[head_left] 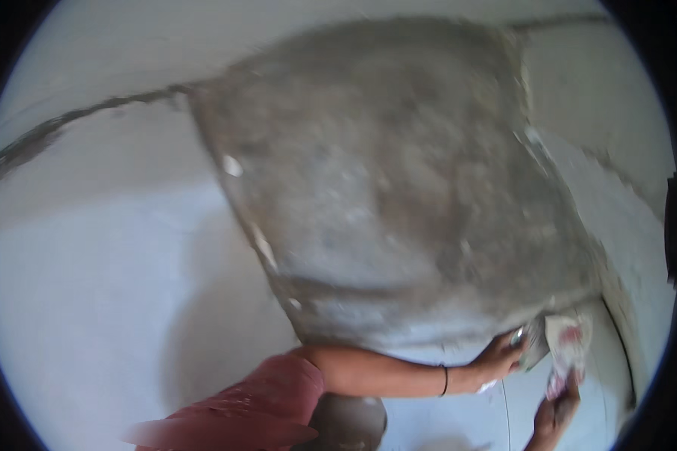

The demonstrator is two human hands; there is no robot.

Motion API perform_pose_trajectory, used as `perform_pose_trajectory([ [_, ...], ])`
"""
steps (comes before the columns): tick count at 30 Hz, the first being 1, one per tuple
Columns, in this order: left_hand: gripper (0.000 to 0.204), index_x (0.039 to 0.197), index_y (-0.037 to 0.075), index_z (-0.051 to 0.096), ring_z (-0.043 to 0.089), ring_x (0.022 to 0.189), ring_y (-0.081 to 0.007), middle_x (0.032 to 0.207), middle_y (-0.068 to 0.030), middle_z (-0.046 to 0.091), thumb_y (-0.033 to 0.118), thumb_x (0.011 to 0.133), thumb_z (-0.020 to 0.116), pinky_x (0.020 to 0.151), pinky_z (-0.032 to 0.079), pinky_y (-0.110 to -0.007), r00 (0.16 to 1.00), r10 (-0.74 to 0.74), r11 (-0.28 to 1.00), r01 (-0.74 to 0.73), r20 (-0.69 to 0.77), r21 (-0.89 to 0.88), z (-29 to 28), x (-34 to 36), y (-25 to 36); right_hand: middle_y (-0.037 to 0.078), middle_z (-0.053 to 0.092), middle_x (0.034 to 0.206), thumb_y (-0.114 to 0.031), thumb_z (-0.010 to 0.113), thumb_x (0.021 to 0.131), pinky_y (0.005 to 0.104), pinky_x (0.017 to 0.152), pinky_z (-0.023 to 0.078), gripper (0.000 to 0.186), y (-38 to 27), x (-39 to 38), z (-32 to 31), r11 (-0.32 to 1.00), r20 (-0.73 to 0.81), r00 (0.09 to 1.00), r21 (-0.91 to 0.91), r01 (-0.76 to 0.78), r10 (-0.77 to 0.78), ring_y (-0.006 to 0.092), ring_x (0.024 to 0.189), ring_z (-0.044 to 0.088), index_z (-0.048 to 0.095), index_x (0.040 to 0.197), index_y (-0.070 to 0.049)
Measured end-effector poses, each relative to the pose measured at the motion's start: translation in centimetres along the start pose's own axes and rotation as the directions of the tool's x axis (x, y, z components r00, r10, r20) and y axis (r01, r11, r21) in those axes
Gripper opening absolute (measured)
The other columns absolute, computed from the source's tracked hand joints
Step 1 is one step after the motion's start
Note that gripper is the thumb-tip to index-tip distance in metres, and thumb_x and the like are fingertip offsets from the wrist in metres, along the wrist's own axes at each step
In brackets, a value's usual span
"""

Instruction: The person applies plaster from a bucket onto a wall corner and surface using spatulas, then smooths it with spatulas and a scraper.

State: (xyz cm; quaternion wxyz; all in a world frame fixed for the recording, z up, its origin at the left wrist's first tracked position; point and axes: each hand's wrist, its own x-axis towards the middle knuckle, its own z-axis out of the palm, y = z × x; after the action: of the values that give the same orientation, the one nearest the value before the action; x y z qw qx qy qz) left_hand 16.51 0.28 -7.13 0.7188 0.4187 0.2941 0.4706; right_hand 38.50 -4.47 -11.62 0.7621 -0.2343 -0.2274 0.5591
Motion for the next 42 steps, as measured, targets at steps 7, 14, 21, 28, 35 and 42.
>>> perform_pose_trajectory([
  [7,0.03,0.125,0.003,0.06,0.071,0.082,-0.0182,0.108,-0.0094,0.07,0.025,0.103,0.062,0.071,0.062,-0.031,0.967,-0.071,0.986,0.105,0.243,-0.127,10.5,3.4,-3.8,0.0,0.064,0.082,-0.03,0.071,0.095,0.0283,0.062,0.047,0.021,-4.9,-2.7,3.1,0.931,-0.391,0.919,-0.354,-0.092,-0.058,0.0115,0.071,0.059,0.066,0.105,-0.012],
  [14,0.031,0.127,-0.006,0.055,0.072,0.102,-0.0267,0.118,-0.0179,0.068,0.013,0.102,0.058,0.092,0.061,-0.042,0.966,-0.157,0.83,0.241,0.203,-0.503,11.8,4.8,-17.8,0.011,0.064,0.076,-0.023,0.084,0.086,0.0354,0.062,0.055,0.032,-9.7,-12.4,-11.6,-0.223,0.044,0.949,-0.974,-0.029,-0.312,0.0245,0.067,0.068,0.06,0.085,-0.001],
  [21,0.039,0.139,0.002,0.048,0.06,0.128,-0.0296,0.139,-0.0154,0.059,0.017,0.104,0.056,0.114,0.048,-0.045,0.91,-0.401,0.694,0.374,0.101,-0.615,3.9,-0.6,-31.1,0.024,0.066,0.104,-0.043,0.075,0.09,0.0541,0.076,0.053,0.051,-7.0,-26.1,-19.3,-0.572,-0.478,0.867,-0.755,-0.32,0.145,0.0432,0.091,0.068,0.059,0.114,-0.001],
  [28,0.05,0.144,0.009,0.044,0.061,0.124,-0.0306,0.139,-0.0129,0.058,0.027,0.101,0.061,0.104,0.053,-0.051,0.834,-0.545,0.67,0.493,0.083,-0.555,1.8,-4.5,-35.5,0.023,0.069,0.084,-0.029,0.073,0.088,0.0541,0.07,0.054,0.029,-4.3,-23.8,-17.0,-0.539,-0.294,0.926,-0.833,-0.128,0.236,0.0432,0.077,0.069,0.065,0.096,-0.002],
  [35,0.049,0.144,0.01,0.042,0.062,0.122,-0.0328,0.138,-0.0141,0.058,0.027,0.102,0.059,0.1,0.056,-0.051,0.833,-0.54,0.616,0.489,0.121,-0.617,3.1,-4.5,-34.6,0.026,0.07,0.082,-0.014,0.074,0.08,0.0521,0.07,0.057,0.019,-6.5,-19.5,-14.7,-0.692,-0.368,0.908,-0.709,-0.135,0.2,0.0435,0.078,0.071,0.066,0.091,-0.001],
  [42,0.048,0.144,0.01,0.041,0.065,0.117,-0.0355,0.136,-0.0173,0.058,0.025,0.102,0.06,0.093,0.059,-0.054,0.805,-0.583,0.602,0.521,0.113,-0.605,0.9,-3.7,-36.8,0.02,0.068,0.086,-0.009,0.065,0.083,0.0475,0.066,0.057,0.008,0.6,-17.4,-15.6,-0.721,-0.065,0.931,-0.653,0.232,0.358,0.0368,0.073,0.07,0.065,0.087,-0.003],
])
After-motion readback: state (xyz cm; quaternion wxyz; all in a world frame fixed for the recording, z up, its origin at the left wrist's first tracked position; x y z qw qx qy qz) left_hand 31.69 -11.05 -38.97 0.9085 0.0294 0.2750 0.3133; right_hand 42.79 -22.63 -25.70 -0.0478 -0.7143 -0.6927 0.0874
